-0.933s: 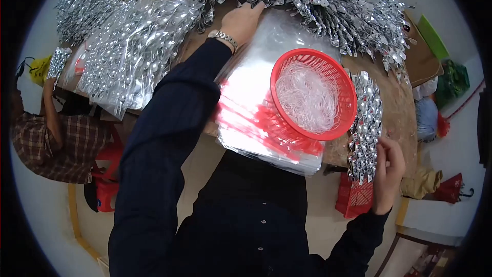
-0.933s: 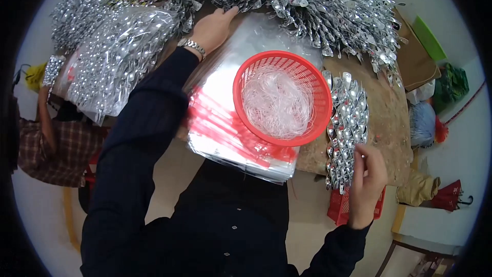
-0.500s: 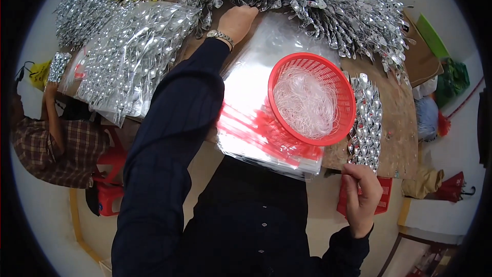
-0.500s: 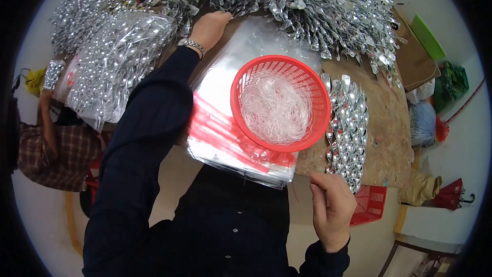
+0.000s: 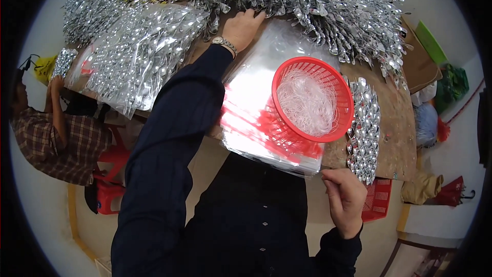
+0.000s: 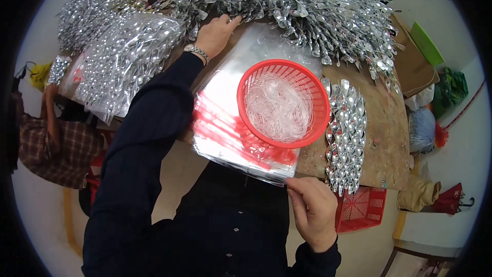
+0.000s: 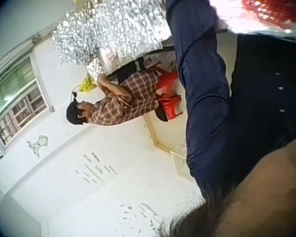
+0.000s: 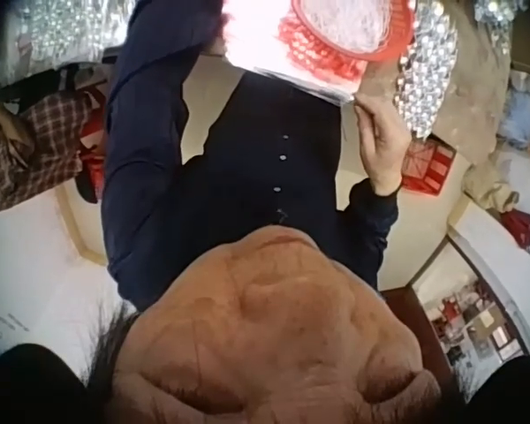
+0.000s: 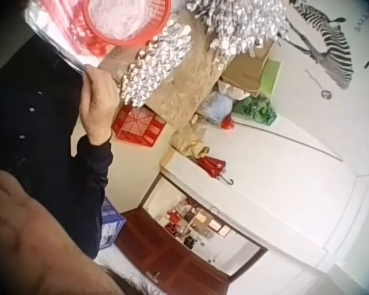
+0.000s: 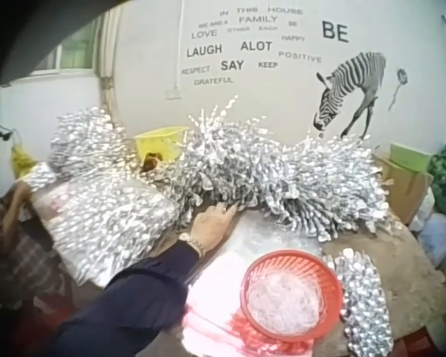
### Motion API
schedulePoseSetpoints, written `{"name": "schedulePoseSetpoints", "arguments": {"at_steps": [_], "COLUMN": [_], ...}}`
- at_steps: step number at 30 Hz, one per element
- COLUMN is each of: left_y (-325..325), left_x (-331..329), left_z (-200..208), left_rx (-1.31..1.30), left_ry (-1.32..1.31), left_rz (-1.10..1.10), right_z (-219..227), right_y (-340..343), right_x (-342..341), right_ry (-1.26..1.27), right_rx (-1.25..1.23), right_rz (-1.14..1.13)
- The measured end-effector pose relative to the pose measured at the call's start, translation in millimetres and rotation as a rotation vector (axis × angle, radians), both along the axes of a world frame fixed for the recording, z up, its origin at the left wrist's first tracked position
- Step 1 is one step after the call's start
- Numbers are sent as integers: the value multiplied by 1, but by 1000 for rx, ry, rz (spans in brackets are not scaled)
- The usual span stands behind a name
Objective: Packaging and tying small toy components with wire at a factory workbench.
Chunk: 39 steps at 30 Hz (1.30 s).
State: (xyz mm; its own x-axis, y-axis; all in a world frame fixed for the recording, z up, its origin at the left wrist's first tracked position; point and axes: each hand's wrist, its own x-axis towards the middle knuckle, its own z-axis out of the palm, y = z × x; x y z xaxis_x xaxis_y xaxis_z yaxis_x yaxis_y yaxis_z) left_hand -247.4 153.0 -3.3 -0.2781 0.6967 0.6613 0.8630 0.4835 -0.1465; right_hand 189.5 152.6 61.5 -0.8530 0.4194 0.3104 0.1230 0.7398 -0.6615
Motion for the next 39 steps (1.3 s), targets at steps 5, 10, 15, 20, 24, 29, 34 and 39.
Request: {"name": "schedulePoseSetpoints", "arguments": {"at_steps": [5,10,15,20,24,29,34,39], "left_y": [2,1,-6,-11,-10,-16,-28,-33], "left_x": [-27,-27,-26,-4,23,47,81,133], "left_z": [-5,-13,-12,3,16,32,71,129], "left_rx": [-63,-41,-59,104,305,412,555,931], "left_ry": [-72,-43,22,155,203,43,-50,-221], "left_rz": [-10,-73,-126,-304,-468,-627,-764,-1200], "right_z": [-6,-11,-9,-11,-14,-7,-1,14], "right_y": [-3,-1,-4,-4,-5,-8,-1,11], "right_x": [3,2,-4,-4,-4,-8,-7,-19], "right_ry": [2,7,25,37,29,48,98,136], "right_rx": [-44,-25,-15,-33,-76,-68,7,132], "right_rz": [2,33,63,91,96,145,129,5]}}
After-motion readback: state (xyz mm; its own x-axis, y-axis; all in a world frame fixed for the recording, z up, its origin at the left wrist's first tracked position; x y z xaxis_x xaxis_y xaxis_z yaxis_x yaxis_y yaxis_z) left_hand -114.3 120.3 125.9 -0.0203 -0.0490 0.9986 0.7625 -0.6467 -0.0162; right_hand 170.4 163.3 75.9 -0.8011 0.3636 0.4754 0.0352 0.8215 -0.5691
